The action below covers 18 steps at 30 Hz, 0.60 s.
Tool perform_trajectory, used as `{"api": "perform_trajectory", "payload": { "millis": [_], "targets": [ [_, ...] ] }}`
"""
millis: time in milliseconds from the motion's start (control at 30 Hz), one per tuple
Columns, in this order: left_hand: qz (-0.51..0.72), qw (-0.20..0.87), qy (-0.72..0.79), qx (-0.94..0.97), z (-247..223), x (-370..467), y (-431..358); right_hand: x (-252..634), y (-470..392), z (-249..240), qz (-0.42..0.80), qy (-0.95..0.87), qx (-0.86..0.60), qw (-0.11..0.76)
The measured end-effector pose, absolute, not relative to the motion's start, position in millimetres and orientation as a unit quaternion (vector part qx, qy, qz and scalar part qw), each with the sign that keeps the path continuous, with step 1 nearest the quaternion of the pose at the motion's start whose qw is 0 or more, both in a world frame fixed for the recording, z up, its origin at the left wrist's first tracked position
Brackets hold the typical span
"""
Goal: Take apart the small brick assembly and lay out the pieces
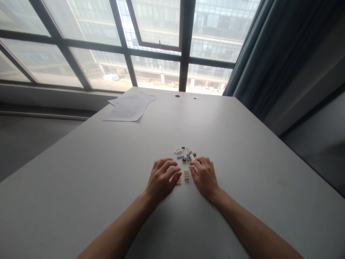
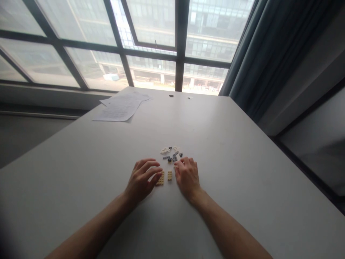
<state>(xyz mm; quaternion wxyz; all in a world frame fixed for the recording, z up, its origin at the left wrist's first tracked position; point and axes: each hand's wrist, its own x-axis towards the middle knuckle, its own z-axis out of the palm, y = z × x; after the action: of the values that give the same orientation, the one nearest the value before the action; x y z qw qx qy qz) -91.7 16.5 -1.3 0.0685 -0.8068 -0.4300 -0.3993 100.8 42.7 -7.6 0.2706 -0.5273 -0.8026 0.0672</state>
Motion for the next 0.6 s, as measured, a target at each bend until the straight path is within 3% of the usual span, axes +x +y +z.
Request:
{"api": "perform_trajectory", "payload": {
  "millis": [433,600],
  "targets": [
    [-0.407,0.079,-0.424,-0.805,-3.2,-93.2,17.6,107.0,69.5,2.0,0.118,-0.809,-0.498,0.288],
    [-0.407,0.076,-0.425,-0.805,-3.0,-93.2,17.2,113.6,95.8,5.5,0.143,-0.822,-0.51,0.208]
  ]
}}
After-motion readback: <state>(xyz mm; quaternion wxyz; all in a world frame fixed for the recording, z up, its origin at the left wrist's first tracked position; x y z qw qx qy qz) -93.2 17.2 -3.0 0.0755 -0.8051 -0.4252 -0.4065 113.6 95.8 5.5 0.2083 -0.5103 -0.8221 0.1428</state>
